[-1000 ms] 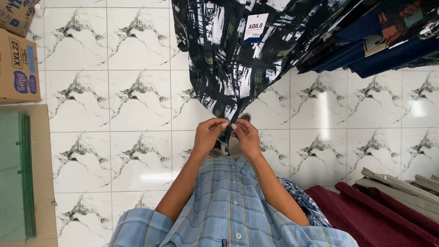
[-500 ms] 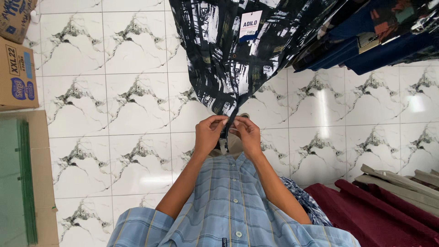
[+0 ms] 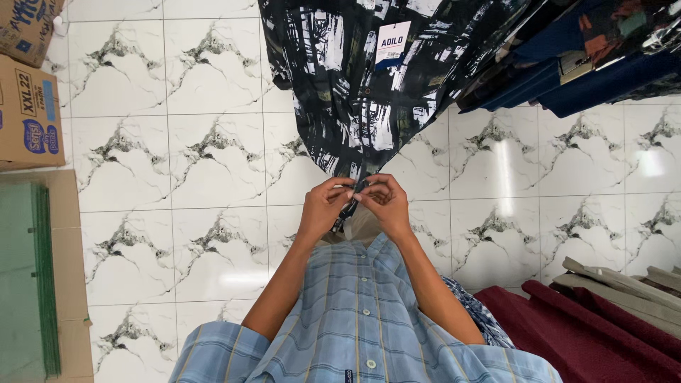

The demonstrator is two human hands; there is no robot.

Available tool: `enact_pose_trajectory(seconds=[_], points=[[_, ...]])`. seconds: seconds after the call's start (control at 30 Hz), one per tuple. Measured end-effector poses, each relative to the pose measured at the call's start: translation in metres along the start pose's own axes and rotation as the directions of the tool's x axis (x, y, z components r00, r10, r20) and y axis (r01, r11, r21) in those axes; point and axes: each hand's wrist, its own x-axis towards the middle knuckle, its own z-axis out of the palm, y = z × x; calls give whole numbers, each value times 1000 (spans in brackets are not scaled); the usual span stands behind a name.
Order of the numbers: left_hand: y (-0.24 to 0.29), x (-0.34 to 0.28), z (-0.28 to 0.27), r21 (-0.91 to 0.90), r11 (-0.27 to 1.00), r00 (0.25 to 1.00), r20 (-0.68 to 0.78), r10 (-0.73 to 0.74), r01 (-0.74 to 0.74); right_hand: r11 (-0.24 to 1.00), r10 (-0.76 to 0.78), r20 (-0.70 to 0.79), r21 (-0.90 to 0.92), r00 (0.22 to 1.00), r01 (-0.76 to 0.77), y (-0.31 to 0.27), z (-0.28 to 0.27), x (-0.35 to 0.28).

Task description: The person buttons the top buttons of several shirts while they are on hangers and places them onto a clothes rack.

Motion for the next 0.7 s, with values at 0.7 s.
enact_pose_trajectory(seconds=[0.7], points=[[-31,9,24,-340,935,985,-98,-141,100,871,308,80,376,948,-315,44,-8,-4]])
